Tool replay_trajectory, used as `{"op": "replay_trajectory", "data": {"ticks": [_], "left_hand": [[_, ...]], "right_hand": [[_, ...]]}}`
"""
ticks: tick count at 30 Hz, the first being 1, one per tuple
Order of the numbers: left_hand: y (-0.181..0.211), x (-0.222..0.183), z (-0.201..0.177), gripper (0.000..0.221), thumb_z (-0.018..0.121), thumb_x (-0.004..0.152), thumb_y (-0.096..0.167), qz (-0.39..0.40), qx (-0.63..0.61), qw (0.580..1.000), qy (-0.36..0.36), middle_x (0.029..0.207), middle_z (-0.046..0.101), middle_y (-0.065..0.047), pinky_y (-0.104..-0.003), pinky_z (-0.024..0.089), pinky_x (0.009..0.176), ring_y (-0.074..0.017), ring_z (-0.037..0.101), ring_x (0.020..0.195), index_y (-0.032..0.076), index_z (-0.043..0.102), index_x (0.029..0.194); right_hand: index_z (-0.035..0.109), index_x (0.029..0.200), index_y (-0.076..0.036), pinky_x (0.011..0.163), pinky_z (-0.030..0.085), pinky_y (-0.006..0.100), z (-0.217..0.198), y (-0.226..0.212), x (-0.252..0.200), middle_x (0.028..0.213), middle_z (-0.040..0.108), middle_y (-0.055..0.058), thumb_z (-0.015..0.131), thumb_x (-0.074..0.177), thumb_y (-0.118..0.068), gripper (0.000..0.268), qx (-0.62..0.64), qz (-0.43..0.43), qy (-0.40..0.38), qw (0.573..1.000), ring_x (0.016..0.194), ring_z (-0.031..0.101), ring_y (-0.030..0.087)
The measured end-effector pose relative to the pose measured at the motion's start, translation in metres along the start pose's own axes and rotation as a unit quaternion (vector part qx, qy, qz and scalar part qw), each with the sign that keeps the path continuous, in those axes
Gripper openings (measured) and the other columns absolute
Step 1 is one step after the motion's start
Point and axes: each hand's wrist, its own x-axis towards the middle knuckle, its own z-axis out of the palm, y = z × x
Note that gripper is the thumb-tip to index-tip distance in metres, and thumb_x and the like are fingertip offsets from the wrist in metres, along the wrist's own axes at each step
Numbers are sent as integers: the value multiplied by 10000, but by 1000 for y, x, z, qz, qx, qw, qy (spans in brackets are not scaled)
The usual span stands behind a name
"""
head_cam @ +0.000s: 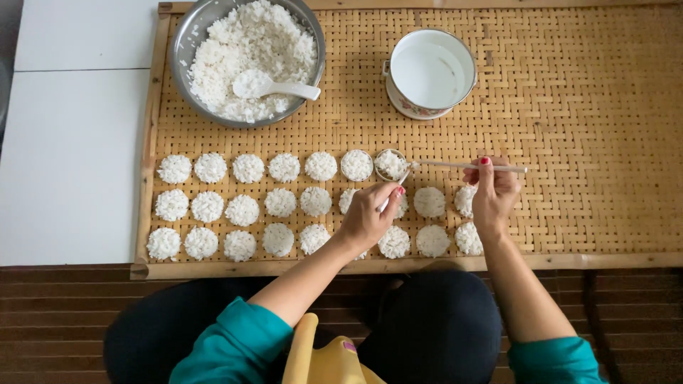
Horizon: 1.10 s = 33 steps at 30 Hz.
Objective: Preparing small round cakes by using chopsticks to place material on them and a spoon to scoop from a bowl.
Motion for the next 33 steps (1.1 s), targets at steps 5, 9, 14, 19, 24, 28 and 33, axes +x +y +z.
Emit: {"op": "replay_trajectory", "data": {"ticks": [5,9,14,19,24,28,33], "left_hand": [[-13,-1,11,160,572,1015,113,-3,-14,1000,20,800,717,-219,-443,587,657,-406,731,786,14,697,1000],[-20,-2,15,167,572,1015,112,-18,-46,998,32,831,736,-204,-426,594,680,-380,742,800,10,704,1005],[3,-1,-12,193,541,1041,95,-21,-47,998,35,805,726,-187,-420,601,684,-335,719,744,-1,708,1036],[11,-4,-34,197,537,1036,119,-37,-19,998,41,702,702,-120,-387,573,631,-284,712,677,35,715,1018],[30,-5,-47,226,523,1046,125,-60,-39,997,36,683,702,-103,-343,569,624,-225,685,642,25,726,1028],[18,-11,-50,221,518,1046,114,-82,-59,994,40,696,705,-104,-288,534,553,-198,683,653,32,723,1049],[17,-21,-59,200,533,1045,105,-84,-57,993,58,708,702,-108,-281,501,522,-193,642,622,23,714,1078]], "right_hand": [[645,962,-33,638,532,263,9,-12,-5,733,676,116,530,1160,-130,248,22,-5,11,1000,643,651,156],[640,944,-20,634,538,278,11,-16,-7,718,666,125,537,1152,-133,258,42,-15,22,999,632,658,174],[652,951,-17,632,544,280,19,-24,-3,737,678,143,534,1151,-130,258,26,-35,11,999,643,664,186],[663,943,-3,615,550,299,30,-19,-5,751,691,169,535,1138,-101,253,12,-53,-41,998,638,667,218],[650,984,-20,648,539,280,27,-34,-3,774,682,142,506,1158,-89,236,26,-58,-23,998,670,655,195],[645,1002,-61,625,536,242,34,-5,-7,820,706,117,489,1154,-118,226,65,46,-44,996,696,668,164],[646,1022,-69,639,527,225,31,-5,-5,850,703,113,488,1156,-100,210,75,46,-43,995,728,663,157]]}}
